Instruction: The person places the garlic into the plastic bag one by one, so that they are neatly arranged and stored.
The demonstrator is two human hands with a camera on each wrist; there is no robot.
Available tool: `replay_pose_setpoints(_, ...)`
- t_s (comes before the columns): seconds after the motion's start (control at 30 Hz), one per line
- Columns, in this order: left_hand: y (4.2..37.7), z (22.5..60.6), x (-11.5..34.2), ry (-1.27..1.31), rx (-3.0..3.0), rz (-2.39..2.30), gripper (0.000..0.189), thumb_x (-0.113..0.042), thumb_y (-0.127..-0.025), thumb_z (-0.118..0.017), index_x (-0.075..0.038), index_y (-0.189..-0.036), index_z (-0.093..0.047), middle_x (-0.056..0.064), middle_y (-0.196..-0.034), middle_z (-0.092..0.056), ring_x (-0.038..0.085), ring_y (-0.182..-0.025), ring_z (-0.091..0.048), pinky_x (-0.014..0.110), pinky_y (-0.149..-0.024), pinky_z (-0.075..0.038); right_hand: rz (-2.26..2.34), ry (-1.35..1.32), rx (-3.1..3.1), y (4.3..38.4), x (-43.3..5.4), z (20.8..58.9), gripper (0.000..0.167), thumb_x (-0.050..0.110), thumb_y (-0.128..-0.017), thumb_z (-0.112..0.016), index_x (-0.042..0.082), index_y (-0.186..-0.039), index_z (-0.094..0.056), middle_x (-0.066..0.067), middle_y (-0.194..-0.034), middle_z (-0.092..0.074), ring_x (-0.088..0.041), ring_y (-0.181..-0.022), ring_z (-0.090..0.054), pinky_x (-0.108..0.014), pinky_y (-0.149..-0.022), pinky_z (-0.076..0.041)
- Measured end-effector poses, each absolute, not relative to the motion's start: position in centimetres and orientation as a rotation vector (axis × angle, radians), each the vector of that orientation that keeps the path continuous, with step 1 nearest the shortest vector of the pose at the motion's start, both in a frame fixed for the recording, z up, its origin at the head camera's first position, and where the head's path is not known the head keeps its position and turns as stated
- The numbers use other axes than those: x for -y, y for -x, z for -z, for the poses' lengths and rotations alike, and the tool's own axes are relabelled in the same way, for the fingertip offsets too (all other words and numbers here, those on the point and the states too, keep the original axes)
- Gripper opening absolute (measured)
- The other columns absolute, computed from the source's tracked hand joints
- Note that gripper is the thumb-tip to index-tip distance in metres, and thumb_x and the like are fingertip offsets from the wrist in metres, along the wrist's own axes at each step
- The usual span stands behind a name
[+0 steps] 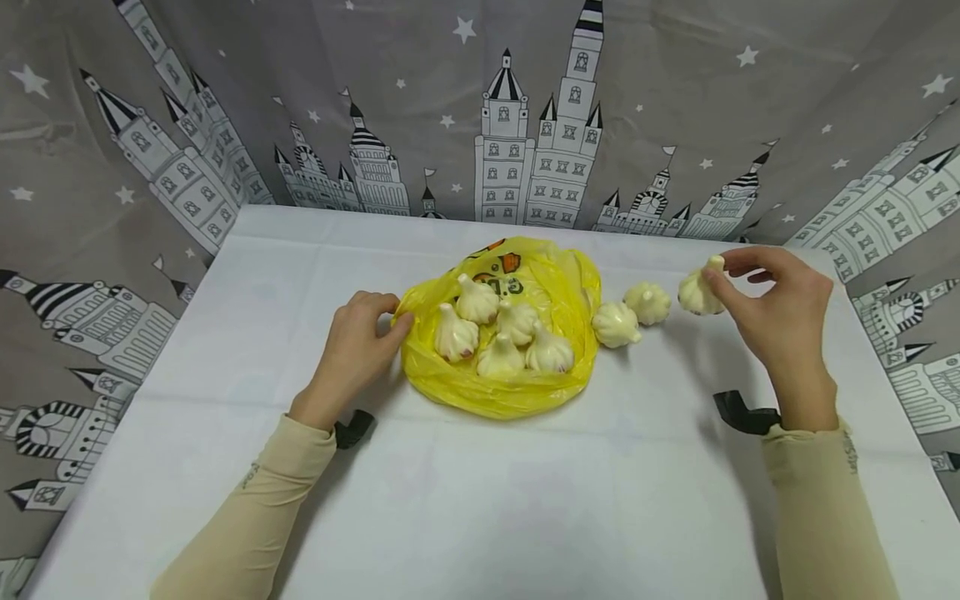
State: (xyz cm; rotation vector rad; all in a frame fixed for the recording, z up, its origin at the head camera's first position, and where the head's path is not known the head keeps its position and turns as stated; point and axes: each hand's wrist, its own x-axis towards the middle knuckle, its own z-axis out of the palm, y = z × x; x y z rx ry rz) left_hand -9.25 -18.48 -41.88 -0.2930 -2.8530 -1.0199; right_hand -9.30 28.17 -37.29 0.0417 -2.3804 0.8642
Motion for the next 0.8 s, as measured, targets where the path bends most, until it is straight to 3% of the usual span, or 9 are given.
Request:
replay_pose_setpoints(0.07, 9.2, 41.9, 18.5, 0.291, 2.854, 1.021, 0.022, -0.014, -0.101, -0.064, 0.004, -0.105, -0.075, 0.024, -0.111, -0.074, 0.041, -0.109, -0.062, 0.056, -0.096, -0.048, -0.863, -0.04, 2.398, 9.6, -27.5, 37.1, 0.02, 0.016, -0.089, -0.084, 0.002, -0.103, -0.081, -0.01, -0.092, -0.076, 0.021, -0.081, -0.05, -0.011, -0.08, -0.038)
replay_pose_setpoints(0.13, 9.2, 41.9, 18.5, 0.29, 2.854, 1.021, 0.021, -0.014, -0.101, -0.064, 0.004, -0.105, -0.075, 0.024, -0.111, -0.074, 0.041, -0.11, -0.063, 0.056, -0.096, -0.048, -0.87, -0.047, 2.416, 9.9, -26.7, 36.8, 0.02, 0.017, -0.089, -0.084, 0.004, -0.103, -0.081, -0.016, -0.096, -0.078, 0.021, -0.081, -0.05, -0.01, -0.08, -0.038)
replay_pose_setpoints(0.27, 9.2, 41.9, 18.6, 0.298, 2.849, 1.022, 0.021, -0.014, -0.101, -0.064, 0.004, -0.105, -0.075, 0.025, -0.112, -0.074, 0.041, -0.11, -0.063, 0.056, -0.097, -0.049, -0.896, -0.085, 2.434, 10.8, -24.8, 36.4, 0.019, 0.016, -0.09, -0.083, 0.003, -0.104, -0.081, -0.016, -0.098, -0.078, 0.013, -0.083, -0.054, -0.012, -0.081, -0.039)
replay_pose_setpoints(0.5, 9.3, 41.9, 18.5, 0.315, 2.851, 1.02, 0.022, -0.014, -0.101, -0.064, 0.005, -0.106, -0.075, 0.025, -0.112, -0.074, 0.041, -0.111, -0.063, 0.056, -0.096, -0.049, -0.931, -0.184, 2.442, 12.5, -21.6, 36.1, 0.02, 0.016, -0.091, -0.082, 0.001, -0.104, -0.08, -0.017, -0.099, -0.078, -0.026, -0.091, -0.067, -0.019, -0.083, -0.04)
replay_pose_setpoints(0.8, 9.3, 42.1, 18.5, 0.322, 2.836, 1.014, 0.02, -0.014, -0.101, -0.065, 0.004, -0.102, -0.075, 0.024, -0.109, -0.075, 0.041, -0.109, -0.064, 0.055, -0.094, -0.049, -1.015, -0.308, 2.431, 13.9, -17.8, 36.0, 0.02, 0.018, -0.093, -0.082, 0.003, -0.105, -0.08, -0.014, -0.1, -0.079, -0.027, -0.092, -0.067, -0.03, -0.086, -0.045)
